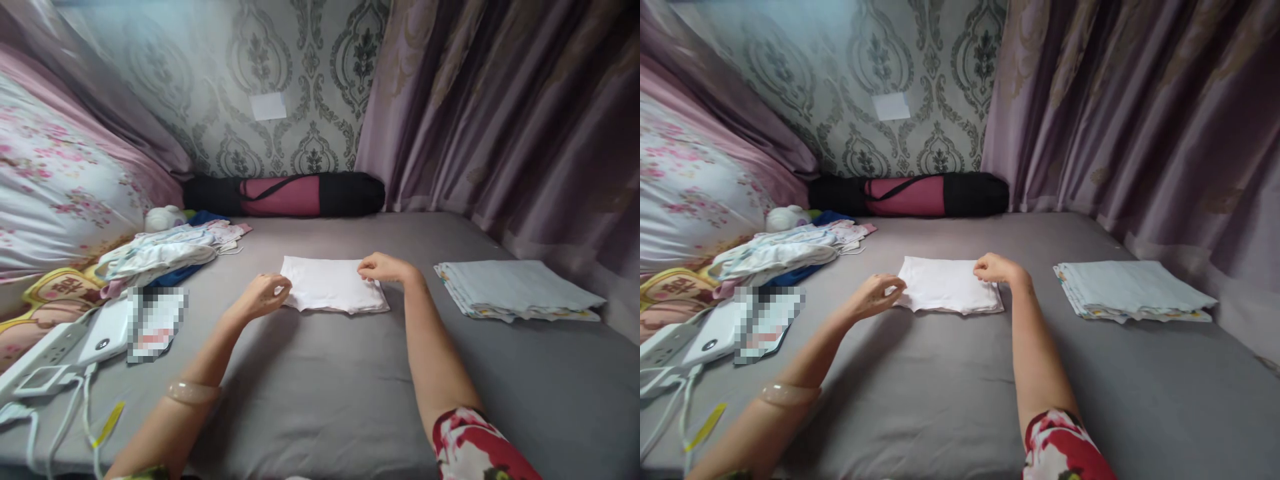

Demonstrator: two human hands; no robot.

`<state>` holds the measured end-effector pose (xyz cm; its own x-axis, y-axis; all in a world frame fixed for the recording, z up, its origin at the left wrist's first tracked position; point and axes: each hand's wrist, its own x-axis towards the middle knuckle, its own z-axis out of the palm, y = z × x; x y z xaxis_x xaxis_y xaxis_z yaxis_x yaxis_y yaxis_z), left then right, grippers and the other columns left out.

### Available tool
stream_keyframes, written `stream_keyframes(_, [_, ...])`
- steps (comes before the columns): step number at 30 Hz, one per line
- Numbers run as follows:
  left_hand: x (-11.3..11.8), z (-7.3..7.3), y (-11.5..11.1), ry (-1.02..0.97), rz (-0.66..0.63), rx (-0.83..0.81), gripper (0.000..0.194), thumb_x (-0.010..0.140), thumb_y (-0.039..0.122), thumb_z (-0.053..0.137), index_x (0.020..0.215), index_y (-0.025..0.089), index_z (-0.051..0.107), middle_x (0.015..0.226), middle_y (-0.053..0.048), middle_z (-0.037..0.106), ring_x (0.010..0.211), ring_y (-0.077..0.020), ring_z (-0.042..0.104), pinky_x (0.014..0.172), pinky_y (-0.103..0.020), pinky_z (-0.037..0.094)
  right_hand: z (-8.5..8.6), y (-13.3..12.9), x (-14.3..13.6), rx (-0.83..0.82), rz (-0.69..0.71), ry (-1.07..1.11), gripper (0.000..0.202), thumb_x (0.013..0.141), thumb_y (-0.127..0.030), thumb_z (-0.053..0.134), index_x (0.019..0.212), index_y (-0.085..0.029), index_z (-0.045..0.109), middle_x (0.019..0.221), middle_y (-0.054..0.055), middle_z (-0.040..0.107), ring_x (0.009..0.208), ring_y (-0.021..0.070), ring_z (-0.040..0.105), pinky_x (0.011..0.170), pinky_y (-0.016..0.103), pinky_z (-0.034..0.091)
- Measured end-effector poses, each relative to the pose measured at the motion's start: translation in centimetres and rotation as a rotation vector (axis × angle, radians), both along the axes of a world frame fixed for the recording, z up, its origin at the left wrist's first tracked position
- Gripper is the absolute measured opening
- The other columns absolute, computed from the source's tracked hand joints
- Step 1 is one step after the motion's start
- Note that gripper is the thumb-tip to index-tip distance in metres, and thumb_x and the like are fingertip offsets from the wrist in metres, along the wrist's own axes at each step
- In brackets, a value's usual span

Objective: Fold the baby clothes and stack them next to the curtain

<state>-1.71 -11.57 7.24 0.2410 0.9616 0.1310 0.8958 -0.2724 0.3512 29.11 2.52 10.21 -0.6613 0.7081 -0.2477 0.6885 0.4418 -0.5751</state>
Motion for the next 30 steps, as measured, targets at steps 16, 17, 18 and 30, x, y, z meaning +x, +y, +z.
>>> stream_keyframes(16, [7.0,-5.2,7.4,0.257,0.212,0.022,0.049,0.099,0.031,0.030,0.142,0.011,0.042,0.150,-0.015,0.040,0.141,-0.0317,0.029,0.115,-0.050,0.023,-7.5,-4.4,-10.6,0.486,-0.112,-0.150,0.058,0.095,-0.026,0.025,0.149,-0.005,0.029,0.157,0.011,0.024,0.146,0.0234,0.016,0.118,0.044,0.007])
stream_keyframes(17, [6.8,-5.4,7.3,0.263,0.219,0.014,0.050,0.099,0.034,0.028,0.143,0.013,0.041,0.150,-0.014,0.039,0.142,-0.0321,0.029,0.114,-0.052,0.022,-7.7,-4.4,-10.6,0.481,-0.122,-0.151,0.058,0.095,-0.027,0.024,0.149,-0.006,0.030,0.157,0.011,0.025,0.146,0.0235,0.017,0.118,0.045,0.008])
stream_keyframes(18, [6.7,-5.6,7.2,0.268,0.227,0.012,0.051,0.100,0.037,0.027,0.143,0.015,0.040,0.151,-0.013,0.038,0.141,-0.0325,0.029,0.114,-0.054,0.022,-7.9,-4.4,-10.6,0.478,-0.129,-0.151,0.058,0.095,-0.028,0.024,0.149,-0.007,0.030,0.157,0.010,0.026,0.145,0.0235,0.018,0.118,0.045,0.008])
stream_keyframes(30, [5.3,-6.3,7.2,0.300,0.214,0.056,0.055,0.098,0.047,0.026,0.144,0.020,0.040,0.151,-0.012,0.039,0.140,-0.0311,0.032,0.113,-0.050,0.024,-8.7,-4.2,-10.6,0.492,-0.218,-0.152,0.061,0.096,-0.036,0.024,0.148,-0.003,0.031,0.155,0.013,0.028,0.144,0.0250,0.020,0.117,0.042,0.007])
